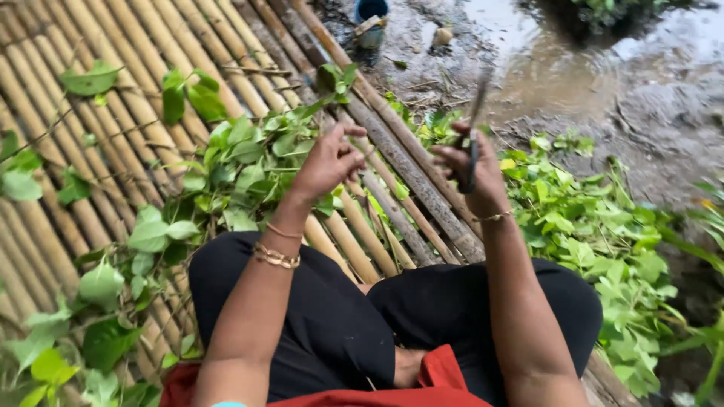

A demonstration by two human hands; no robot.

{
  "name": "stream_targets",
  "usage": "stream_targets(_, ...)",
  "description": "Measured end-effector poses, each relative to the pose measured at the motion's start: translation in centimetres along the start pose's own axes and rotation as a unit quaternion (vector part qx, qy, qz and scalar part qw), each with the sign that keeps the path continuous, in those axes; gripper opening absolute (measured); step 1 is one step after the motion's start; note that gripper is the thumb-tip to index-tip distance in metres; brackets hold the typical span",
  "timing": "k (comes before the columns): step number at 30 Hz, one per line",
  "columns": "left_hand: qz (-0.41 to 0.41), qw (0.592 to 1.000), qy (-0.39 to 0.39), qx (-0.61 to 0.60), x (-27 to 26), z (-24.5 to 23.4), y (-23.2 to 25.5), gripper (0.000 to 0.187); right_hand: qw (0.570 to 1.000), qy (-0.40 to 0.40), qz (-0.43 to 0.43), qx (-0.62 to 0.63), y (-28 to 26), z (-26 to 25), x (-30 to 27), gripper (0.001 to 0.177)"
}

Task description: Trimming leaves and side branches from plant stems using scissors for propagation

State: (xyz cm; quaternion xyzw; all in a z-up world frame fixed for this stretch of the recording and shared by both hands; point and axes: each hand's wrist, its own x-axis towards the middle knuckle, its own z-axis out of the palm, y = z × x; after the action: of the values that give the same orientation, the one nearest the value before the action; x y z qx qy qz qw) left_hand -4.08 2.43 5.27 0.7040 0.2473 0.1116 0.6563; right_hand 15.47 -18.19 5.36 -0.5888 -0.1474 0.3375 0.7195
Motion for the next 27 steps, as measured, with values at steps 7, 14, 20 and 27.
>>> stream_targets(7,-0.008,0.983,-0.078,-0.167,0.6,5.8,-1.4,0.042,0.994,-0.095,0.03,0.046,1.2,1.6,-1.3,0.061)
stream_targets(14,-0.064,0.947,-0.14,-0.283,1.0,4.9,-1.6,0.042,0.997,-0.057,-0.017,0.042,2.2,0.6,-0.6,0.057)
stream_targets(20,-0.101,0.948,-0.1,-0.283,0.0,0.8,0.1,0.026,0.996,-0.022,-0.064,0.06,2.0,-1.6,0.6,0.052)
stream_targets(27,-0.099,0.937,-0.116,-0.314,-0.6,0.6,1.5,0.028,0.994,0.001,-0.069,0.081,1.4,-1.3,0.4,0.053)
